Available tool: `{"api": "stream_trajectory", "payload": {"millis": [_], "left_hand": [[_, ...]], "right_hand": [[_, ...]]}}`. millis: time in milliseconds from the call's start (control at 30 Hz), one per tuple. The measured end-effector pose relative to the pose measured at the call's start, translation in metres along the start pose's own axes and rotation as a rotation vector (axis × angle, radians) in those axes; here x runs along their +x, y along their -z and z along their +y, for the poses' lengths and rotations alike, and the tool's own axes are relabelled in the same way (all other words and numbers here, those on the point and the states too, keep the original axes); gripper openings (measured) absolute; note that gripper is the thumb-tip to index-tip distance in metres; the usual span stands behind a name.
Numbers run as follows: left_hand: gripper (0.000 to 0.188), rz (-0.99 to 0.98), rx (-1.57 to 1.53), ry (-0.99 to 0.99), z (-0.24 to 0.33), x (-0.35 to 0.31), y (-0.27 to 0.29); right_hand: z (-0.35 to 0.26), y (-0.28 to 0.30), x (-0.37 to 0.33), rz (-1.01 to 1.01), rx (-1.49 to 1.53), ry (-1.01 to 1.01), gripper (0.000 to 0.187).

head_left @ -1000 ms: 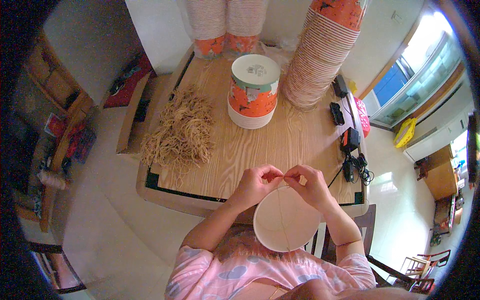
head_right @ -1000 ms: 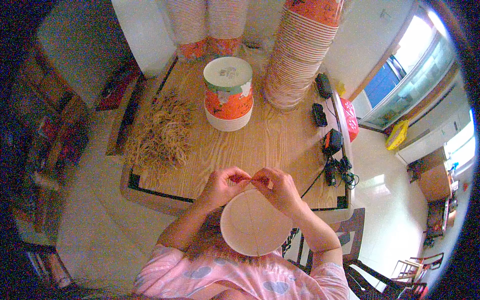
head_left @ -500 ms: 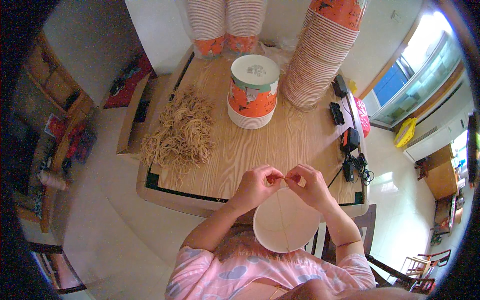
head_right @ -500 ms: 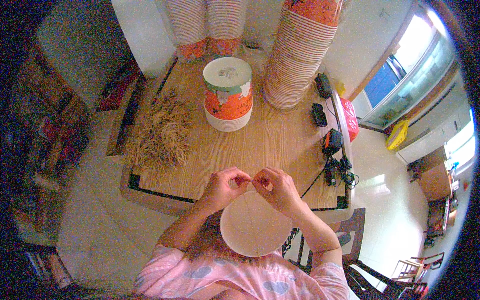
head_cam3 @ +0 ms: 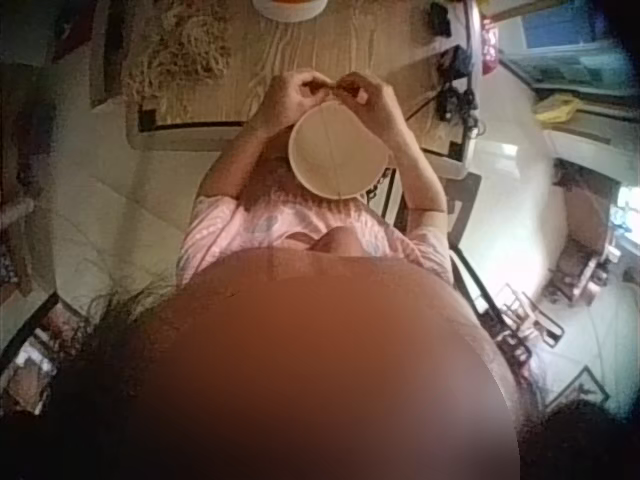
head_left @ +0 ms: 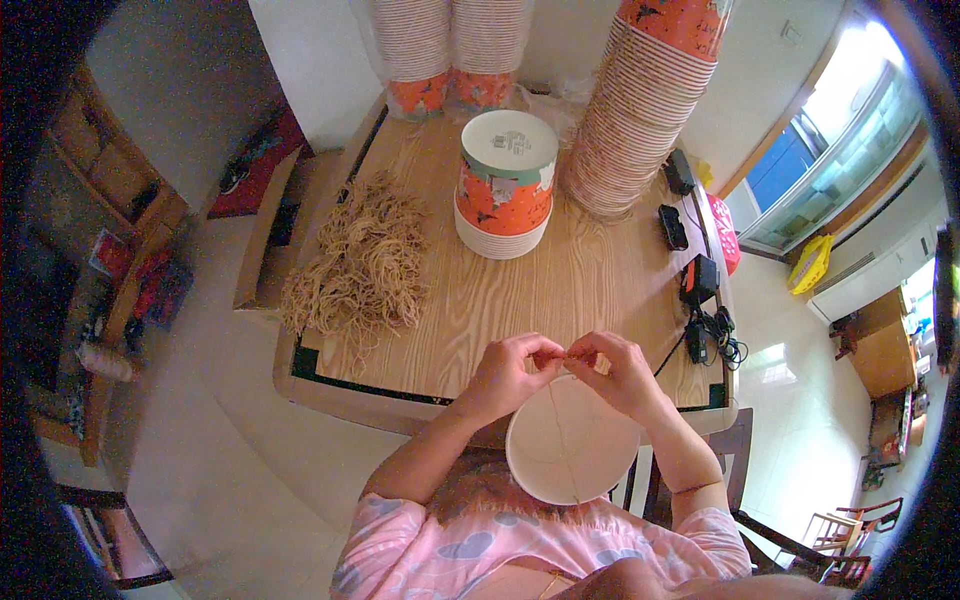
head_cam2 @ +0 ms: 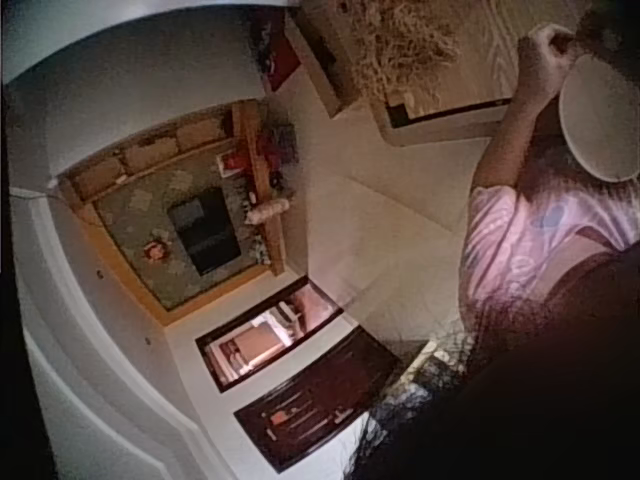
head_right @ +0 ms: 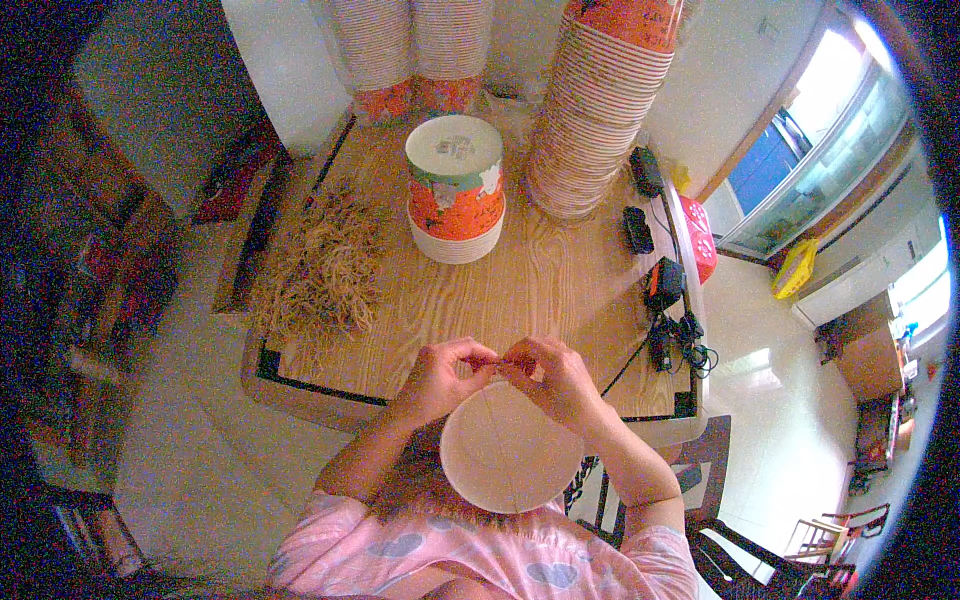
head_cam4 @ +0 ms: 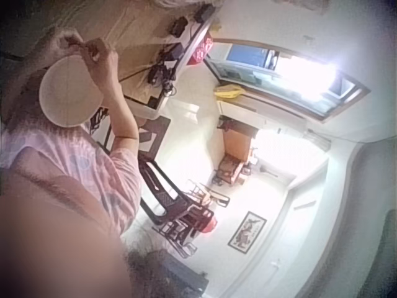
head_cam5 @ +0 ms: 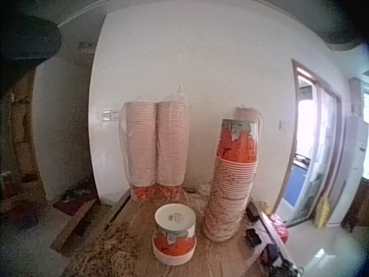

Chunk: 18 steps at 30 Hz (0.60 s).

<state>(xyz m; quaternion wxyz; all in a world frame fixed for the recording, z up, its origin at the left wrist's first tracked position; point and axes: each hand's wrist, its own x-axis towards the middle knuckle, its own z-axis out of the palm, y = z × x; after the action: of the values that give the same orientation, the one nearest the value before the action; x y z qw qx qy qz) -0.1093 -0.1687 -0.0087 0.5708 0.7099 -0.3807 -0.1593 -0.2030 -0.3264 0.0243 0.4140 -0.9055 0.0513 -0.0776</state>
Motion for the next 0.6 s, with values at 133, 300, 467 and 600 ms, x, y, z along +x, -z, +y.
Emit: {"api": "stream_trajectory", "payload": {"millis": [133, 300, 467, 600], "left_hand": [[0.013, -0.003, -0.025, 0.006, 0.0011, 0.0016, -0.0002], [0.013, -0.008, -0.029, 0.023, -0.0034, 0.0016, 0.0008], [0.012, -0.012, -0.054, 0.023, -0.0082, 0.0012, 0.0024], [0.012, -0.019, -0.032, 0.040, -0.0031, 0.0011, 0.0041]], "right_hand": [[-0.0009, 0.0014, 0.0000, -0.001, -0.042, 0.033, 0.012], [-0.0006, 0.0024, -0.0011, 0.023, -0.008, 0.020, 0.011], [-0.0006, 0.0021, -0.0009, 0.035, 0.012, -0.012, 0.010], [0.0006, 0.0015, -0.0004, 0.024, 0.023, 0.009, 0.010]]}}
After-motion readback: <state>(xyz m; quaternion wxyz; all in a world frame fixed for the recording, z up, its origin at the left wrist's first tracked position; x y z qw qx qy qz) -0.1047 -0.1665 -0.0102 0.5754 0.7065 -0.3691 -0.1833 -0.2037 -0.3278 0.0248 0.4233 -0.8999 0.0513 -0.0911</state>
